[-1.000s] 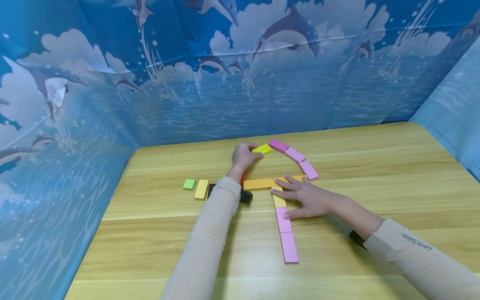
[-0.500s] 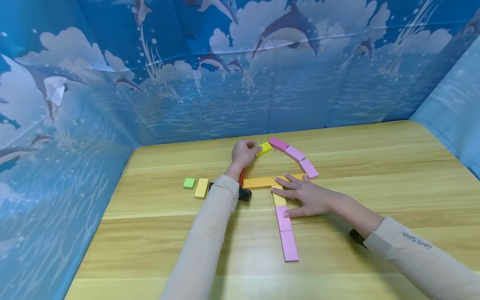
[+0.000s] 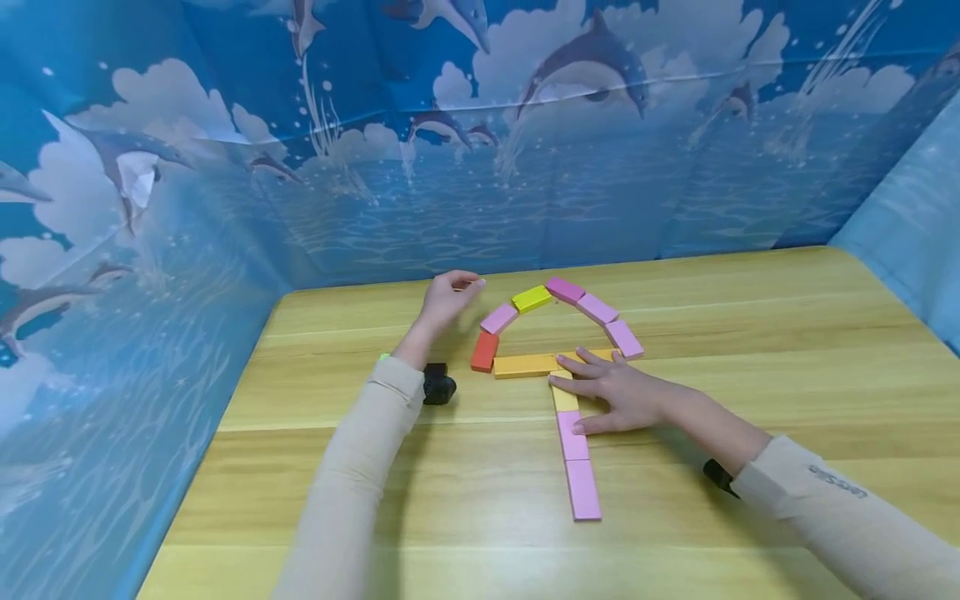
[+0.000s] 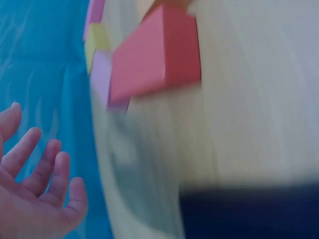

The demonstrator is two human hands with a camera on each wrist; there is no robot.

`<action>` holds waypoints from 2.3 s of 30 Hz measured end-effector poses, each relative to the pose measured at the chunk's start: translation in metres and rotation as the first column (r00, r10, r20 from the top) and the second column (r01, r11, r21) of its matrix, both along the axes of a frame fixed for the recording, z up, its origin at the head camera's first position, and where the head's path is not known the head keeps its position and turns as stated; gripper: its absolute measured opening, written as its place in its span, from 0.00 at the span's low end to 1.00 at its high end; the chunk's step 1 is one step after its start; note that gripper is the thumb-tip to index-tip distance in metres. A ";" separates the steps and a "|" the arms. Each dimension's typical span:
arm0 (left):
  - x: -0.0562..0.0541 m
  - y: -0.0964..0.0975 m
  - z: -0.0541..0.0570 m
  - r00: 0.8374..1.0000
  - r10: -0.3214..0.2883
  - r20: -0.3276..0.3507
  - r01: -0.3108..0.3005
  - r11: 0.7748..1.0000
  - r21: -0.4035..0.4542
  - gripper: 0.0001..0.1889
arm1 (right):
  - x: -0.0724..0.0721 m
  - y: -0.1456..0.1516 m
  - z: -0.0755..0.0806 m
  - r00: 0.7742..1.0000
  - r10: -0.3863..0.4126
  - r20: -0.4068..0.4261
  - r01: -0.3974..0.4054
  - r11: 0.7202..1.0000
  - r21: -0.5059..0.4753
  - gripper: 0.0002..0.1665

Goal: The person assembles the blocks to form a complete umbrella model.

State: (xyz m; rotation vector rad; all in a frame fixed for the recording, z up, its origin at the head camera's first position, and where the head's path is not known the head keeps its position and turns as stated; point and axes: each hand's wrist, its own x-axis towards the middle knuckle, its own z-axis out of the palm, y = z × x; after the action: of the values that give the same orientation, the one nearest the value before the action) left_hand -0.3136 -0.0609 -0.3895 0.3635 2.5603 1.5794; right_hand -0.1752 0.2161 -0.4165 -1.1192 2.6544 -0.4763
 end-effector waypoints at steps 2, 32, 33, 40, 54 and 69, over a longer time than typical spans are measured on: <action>0.002 -0.014 0.005 1.000 -0.001 0.010 0.001 1.000 0.025 0.19 | 0.000 0.001 -0.001 1.000 -0.004 0.000 0.004 1.000 0.004 0.42; 0.049 -0.159 -0.011 0.963 -0.111 0.247 0.085 0.990 0.114 0.33 | 0.000 -0.002 -0.001 1.000 -0.018 0.019 0.018 1.000 -0.018 0.43; 0.050 -0.159 -0.013 0.962 -0.120 0.247 0.096 0.989 0.109 0.33 | 0.000 -0.002 -0.001 1.000 -0.019 0.020 0.019 1.000 -0.018 0.43; 0.055 -0.158 -0.019 0.964 -0.129 0.231 0.122 0.992 0.045 0.34 | -0.001 -0.002 -0.002 1.000 -0.020 0.019 0.020 1.000 -0.016 0.43; 0.057 -0.147 -0.019 0.956 -0.230 0.184 0.248 0.965 -0.084 0.35 | -0.002 -0.001 -0.003 0.999 -0.022 0.024 0.022 1.000 -0.008 0.43; 0.050 -0.132 -0.022 0.924 -0.382 0.032 0.349 0.802 -0.484 0.38 | -0.001 -0.002 -0.002 0.999 -0.030 0.027 0.030 0.999 -0.009 0.43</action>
State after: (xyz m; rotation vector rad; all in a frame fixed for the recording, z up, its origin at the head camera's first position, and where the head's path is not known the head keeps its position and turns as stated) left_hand -0.2635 -0.1930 -0.4117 0.8013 2.6034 0.7719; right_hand -0.1761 0.2143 -0.4188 -1.0693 2.6518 -0.5071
